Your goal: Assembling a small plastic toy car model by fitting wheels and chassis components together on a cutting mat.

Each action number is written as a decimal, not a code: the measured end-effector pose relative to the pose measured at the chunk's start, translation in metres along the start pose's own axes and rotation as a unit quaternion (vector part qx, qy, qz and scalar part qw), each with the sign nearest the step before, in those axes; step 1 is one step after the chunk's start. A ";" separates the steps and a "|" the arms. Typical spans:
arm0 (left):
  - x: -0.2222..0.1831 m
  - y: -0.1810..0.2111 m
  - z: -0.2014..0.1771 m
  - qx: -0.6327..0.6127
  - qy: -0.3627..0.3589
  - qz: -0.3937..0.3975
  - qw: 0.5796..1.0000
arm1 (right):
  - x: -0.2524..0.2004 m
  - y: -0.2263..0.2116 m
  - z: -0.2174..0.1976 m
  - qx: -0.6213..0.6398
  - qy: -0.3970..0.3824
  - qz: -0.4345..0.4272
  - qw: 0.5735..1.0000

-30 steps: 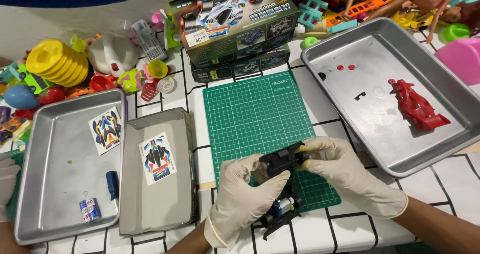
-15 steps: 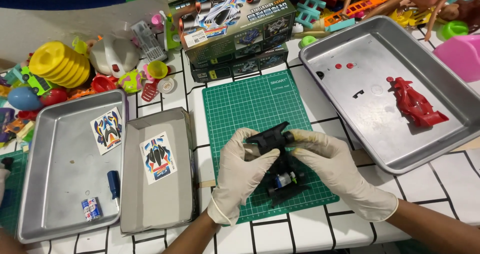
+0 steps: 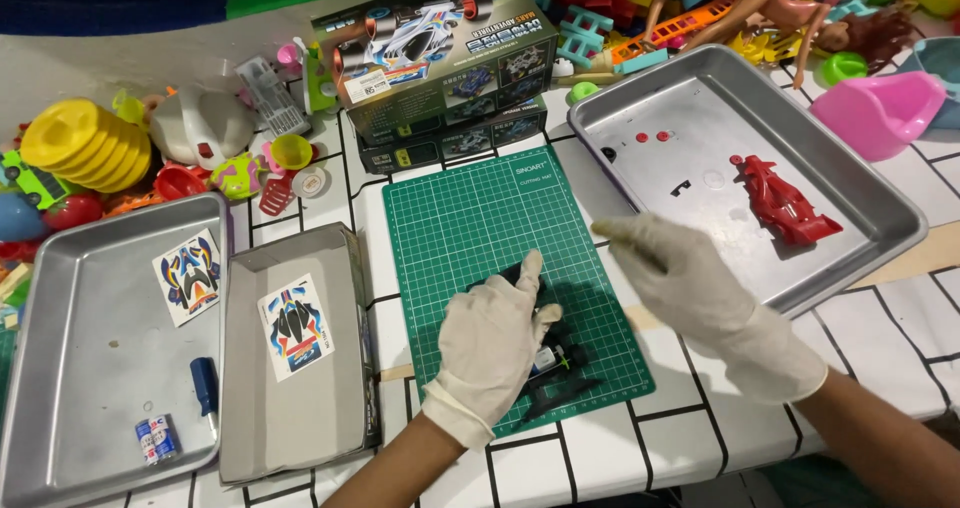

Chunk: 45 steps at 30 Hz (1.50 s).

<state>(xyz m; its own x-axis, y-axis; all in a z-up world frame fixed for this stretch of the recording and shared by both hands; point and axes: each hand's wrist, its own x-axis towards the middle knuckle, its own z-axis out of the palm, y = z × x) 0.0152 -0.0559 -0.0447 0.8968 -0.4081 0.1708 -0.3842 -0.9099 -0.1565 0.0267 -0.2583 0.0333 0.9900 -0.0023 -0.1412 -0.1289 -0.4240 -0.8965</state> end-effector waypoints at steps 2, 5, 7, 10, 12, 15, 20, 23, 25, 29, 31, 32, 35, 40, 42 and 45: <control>0.003 0.007 0.015 0.013 0.009 -0.020 1.000 | 0.034 0.013 -0.019 -0.102 0.031 -0.043 0.993; 0.007 0.007 0.010 -0.010 -0.001 -0.029 1.000 | 0.112 0.068 -0.047 -0.228 0.066 -0.072 0.969; 0.009 0.003 -0.007 -0.047 -0.023 -0.019 0.998 | 0.157 0.099 -0.056 -0.253 0.067 -0.058 0.963; 0.008 -0.009 -0.031 -0.141 -0.150 -0.020 0.978 | 0.187 0.104 -0.052 -0.285 0.044 -0.012 0.957; 0.004 -0.019 -0.033 -0.238 -0.154 0.076 0.956 | 0.186 0.091 -0.043 -0.282 0.015 -0.024 0.959; -0.003 -0.033 -0.054 -0.263 -0.143 0.098 0.949 | 0.187 0.100 -0.041 -0.276 0.014 -0.030 0.961; -0.025 -0.012 -0.017 -0.109 -0.091 0.028 0.990 | 0.173 0.080 -0.036 -0.223 -0.001 -0.056 0.973; -0.026 -0.011 -0.010 -0.015 -0.079 0.025 0.996 | 0.162 0.064 -0.038 -0.166 0.049 -0.061 0.983; -0.021 -0.019 -0.011 0.003 -0.062 0.031 0.998 | 0.139 0.036 -0.040 -0.148 0.087 -0.056 0.984; -0.017 -0.035 -0.013 -0.149 -0.094 0.143 0.974 | 0.076 -0.007 -0.026 -0.082 0.094 -0.151 0.981; -0.019 -0.038 -0.015 -0.211 -0.060 0.169 0.961 | 0.051 0.003 -0.007 -0.044 0.057 -0.164 0.984; -0.019 -0.038 -0.018 -0.229 -0.037 0.174 0.957 | 0.042 0.021 0.005 0.007 -0.003 -0.211 0.977; -0.021 -0.036 -0.009 -0.254 0.051 0.188 0.947 | 0.023 0.038 0.027 0.038 -0.063 -0.199 0.977; -0.023 -0.032 0.005 -0.208 0.172 0.181 0.946 | 0.021 0.038 0.040 0.137 -0.078 0.027 0.987; -0.023 -0.030 0.009 -0.177 0.186 0.188 0.948 | 0.023 0.031 0.041 0.207 -0.092 0.094 0.969; -0.022 -0.029 0.012 -0.187 0.186 0.183 0.947 | 0.021 0.027 0.040 0.111 -0.126 0.089 0.982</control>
<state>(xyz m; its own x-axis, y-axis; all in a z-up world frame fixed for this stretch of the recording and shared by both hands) 0.0089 -0.0193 -0.0555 0.5752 -0.6362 0.5142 -0.7683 -0.6360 0.0725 0.0418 -0.2336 -0.0109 0.9087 0.1772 -0.3779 -0.3355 -0.2283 -0.9139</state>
